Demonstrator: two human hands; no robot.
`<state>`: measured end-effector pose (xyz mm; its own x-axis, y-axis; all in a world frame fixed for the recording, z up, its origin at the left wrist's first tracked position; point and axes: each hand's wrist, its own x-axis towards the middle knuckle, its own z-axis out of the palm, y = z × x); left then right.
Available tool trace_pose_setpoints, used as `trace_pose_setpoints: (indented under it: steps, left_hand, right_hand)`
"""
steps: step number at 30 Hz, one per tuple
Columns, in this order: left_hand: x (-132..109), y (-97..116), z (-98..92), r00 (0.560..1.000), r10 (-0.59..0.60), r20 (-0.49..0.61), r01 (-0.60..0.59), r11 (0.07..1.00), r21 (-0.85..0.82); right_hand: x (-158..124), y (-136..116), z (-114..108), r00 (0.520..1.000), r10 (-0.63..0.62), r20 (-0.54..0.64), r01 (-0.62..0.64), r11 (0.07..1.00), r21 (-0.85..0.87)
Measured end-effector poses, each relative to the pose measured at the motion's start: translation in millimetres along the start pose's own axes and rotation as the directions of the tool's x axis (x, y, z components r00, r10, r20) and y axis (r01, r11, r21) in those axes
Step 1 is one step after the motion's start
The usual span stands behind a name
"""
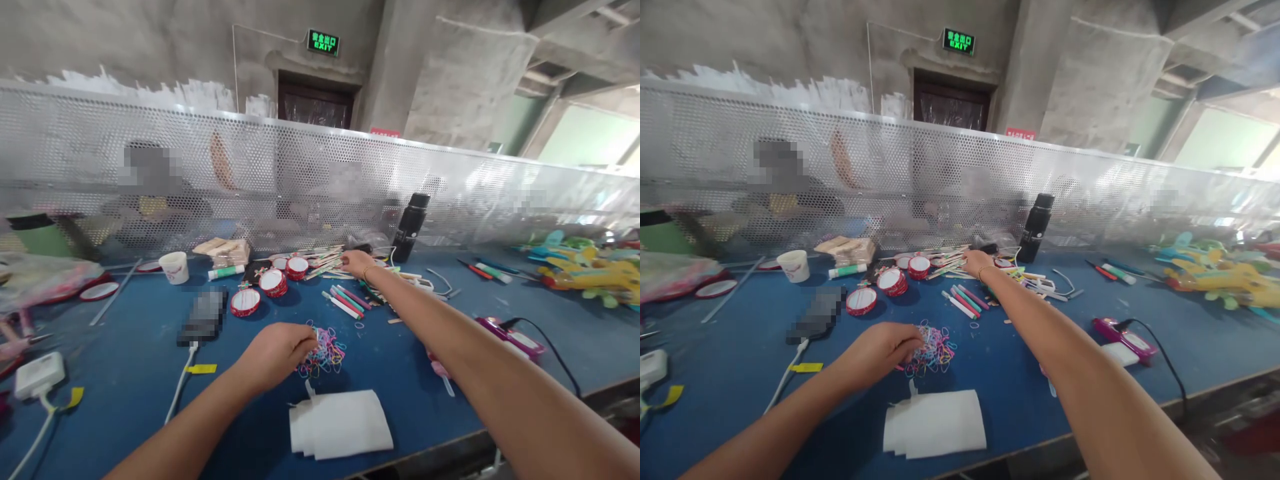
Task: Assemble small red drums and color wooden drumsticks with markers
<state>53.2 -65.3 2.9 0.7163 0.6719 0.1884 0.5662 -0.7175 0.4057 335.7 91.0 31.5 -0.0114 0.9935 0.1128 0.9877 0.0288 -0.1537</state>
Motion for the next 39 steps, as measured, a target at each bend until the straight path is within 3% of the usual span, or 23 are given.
trace_pose_setpoints:
  steps: [3,9,15,21,26,32,36,39]
  left_hand:
    - [0,-4,0.0,1.0,0.016,-0.012,-0.015,0.998,0.063]
    - [2,-9,3.1,1.0,0.03,0.009,-0.031,0.994,0.106]
    - [4,-8,0.3,1.0,0.015,0.018,-0.016,0.997,0.072]
    - [5,-5,1.0,0.999,-0.007,0.034,0.004,0.996,0.084]
    - [6,-9,0.2,0.999,-0.036,0.033,0.032,0.993,0.117]
    - [6,-19,-1.8,0.993,-0.108,-0.05,0.113,0.989,0.093]
    - [6,-18,0.7,0.995,-0.079,-0.053,0.082,0.995,0.061]
    - [6,-17,1.2,0.998,-0.059,-0.032,0.062,0.994,0.09]
  right_hand:
    - [-8,-11,-2,0.998,-0.04,-0.047,0.038,0.998,-0.048]
    - [-55,-26,-7,0.991,-0.122,0.052,0.127,0.985,-0.114]
    - [-102,-31,-15,0.995,-0.074,0.071,0.084,0.984,-0.156]
    - [-123,-35,-11,0.998,-0.034,0.058,0.042,0.987,-0.156]
    - [-122,-34,0,0.989,-0.044,0.141,0.065,0.987,-0.149]
    - [-113,-35,0,0.983,-0.101,0.153,0.128,0.975,-0.181]
    - [-82,-29,1,0.977,-0.105,0.187,0.144,0.967,-0.208]
    - [-43,-8,0,0.982,-0.047,0.184,0.09,0.969,-0.232]
